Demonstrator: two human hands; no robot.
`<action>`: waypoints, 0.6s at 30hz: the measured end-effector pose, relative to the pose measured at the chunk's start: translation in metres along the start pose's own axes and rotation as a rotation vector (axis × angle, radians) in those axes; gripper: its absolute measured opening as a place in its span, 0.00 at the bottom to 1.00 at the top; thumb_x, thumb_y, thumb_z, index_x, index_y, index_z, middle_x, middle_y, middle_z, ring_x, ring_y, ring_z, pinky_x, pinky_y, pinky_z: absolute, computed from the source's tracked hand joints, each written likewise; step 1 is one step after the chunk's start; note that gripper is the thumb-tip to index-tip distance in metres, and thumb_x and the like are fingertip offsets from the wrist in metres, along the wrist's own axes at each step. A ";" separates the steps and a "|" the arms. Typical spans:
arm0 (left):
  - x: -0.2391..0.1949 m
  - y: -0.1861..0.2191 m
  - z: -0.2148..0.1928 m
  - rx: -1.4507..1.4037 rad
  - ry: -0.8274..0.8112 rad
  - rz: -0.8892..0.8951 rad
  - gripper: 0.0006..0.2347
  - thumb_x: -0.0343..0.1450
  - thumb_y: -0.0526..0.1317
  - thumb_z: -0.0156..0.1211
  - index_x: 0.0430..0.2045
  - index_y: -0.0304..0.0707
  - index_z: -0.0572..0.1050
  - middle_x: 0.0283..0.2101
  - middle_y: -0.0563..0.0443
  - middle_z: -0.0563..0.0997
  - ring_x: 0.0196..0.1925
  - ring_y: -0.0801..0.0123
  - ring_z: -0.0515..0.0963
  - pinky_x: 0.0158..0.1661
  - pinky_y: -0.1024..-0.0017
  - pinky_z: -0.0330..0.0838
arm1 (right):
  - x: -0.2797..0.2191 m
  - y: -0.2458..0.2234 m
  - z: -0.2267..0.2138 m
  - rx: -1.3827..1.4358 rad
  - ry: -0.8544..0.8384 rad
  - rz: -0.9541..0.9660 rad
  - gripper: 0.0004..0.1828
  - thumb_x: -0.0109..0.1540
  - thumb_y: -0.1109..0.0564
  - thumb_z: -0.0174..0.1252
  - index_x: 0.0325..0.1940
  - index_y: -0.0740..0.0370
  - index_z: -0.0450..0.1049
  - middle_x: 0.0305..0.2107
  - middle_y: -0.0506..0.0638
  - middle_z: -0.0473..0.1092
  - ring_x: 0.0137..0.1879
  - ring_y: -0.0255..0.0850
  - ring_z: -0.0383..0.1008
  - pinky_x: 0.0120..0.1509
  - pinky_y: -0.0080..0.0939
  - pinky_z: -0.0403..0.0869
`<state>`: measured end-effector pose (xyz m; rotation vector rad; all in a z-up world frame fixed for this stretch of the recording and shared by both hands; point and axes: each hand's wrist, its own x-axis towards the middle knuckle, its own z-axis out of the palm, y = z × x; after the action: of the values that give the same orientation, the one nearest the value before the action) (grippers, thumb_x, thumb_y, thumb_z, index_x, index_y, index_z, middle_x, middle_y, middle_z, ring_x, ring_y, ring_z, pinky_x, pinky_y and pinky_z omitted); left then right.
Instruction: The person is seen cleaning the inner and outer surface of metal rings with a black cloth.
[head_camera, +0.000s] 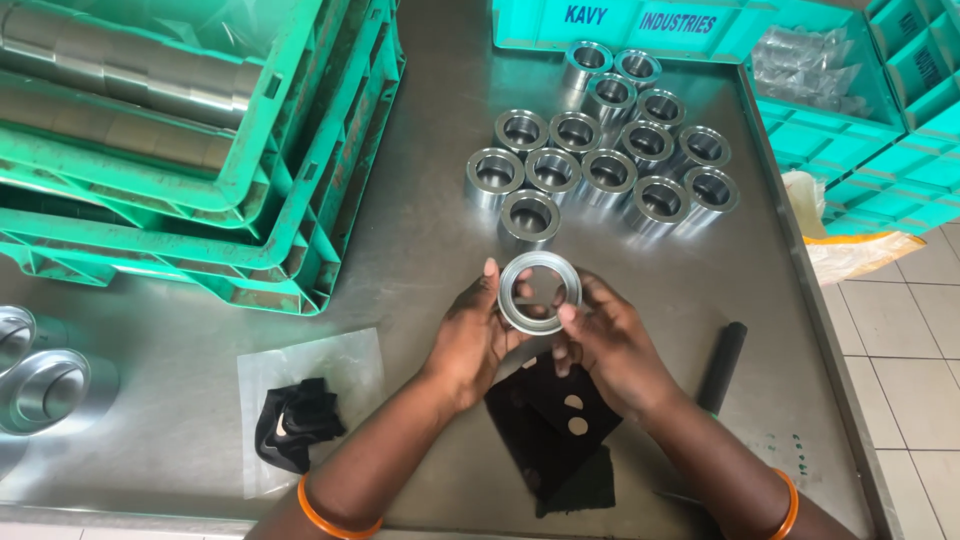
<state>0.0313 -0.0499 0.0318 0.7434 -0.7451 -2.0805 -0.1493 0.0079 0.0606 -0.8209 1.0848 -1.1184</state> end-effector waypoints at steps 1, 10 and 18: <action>-0.008 0.010 0.011 -0.005 0.002 0.002 0.28 0.77 0.59 0.39 0.57 0.31 0.70 0.48 0.49 0.76 0.53 0.63 0.80 0.60 0.57 0.70 | -0.003 -0.001 0.004 -0.004 -0.002 0.003 0.33 0.65 0.54 0.58 0.73 0.65 0.63 0.41 0.55 0.71 0.37 0.38 0.74 0.38 0.41 0.76; -0.010 0.015 0.005 -0.236 -0.270 0.033 0.35 0.74 0.66 0.27 0.62 0.34 0.65 0.61 0.44 0.77 0.59 0.52 0.78 0.59 0.56 0.75 | -0.005 -0.005 -0.019 -0.920 -0.191 -0.964 0.14 0.70 0.48 0.59 0.58 0.51 0.79 0.53 0.52 0.64 0.57 0.40 0.71 0.61 0.41 0.77; 0.003 0.019 -0.017 0.217 -0.412 0.163 0.31 0.76 0.55 0.54 0.65 0.24 0.67 0.69 0.48 0.60 0.66 0.60 0.73 0.61 0.60 0.73 | -0.014 0.016 0.009 -1.433 0.030 -1.153 0.37 0.66 0.21 0.39 0.59 0.41 0.81 0.74 0.64 0.41 0.78 0.68 0.40 0.81 0.70 0.45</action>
<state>0.0507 -0.0658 0.0334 0.3495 -1.2311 -2.0445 -0.1367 0.0257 0.0518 -2.8061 1.3989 -1.0796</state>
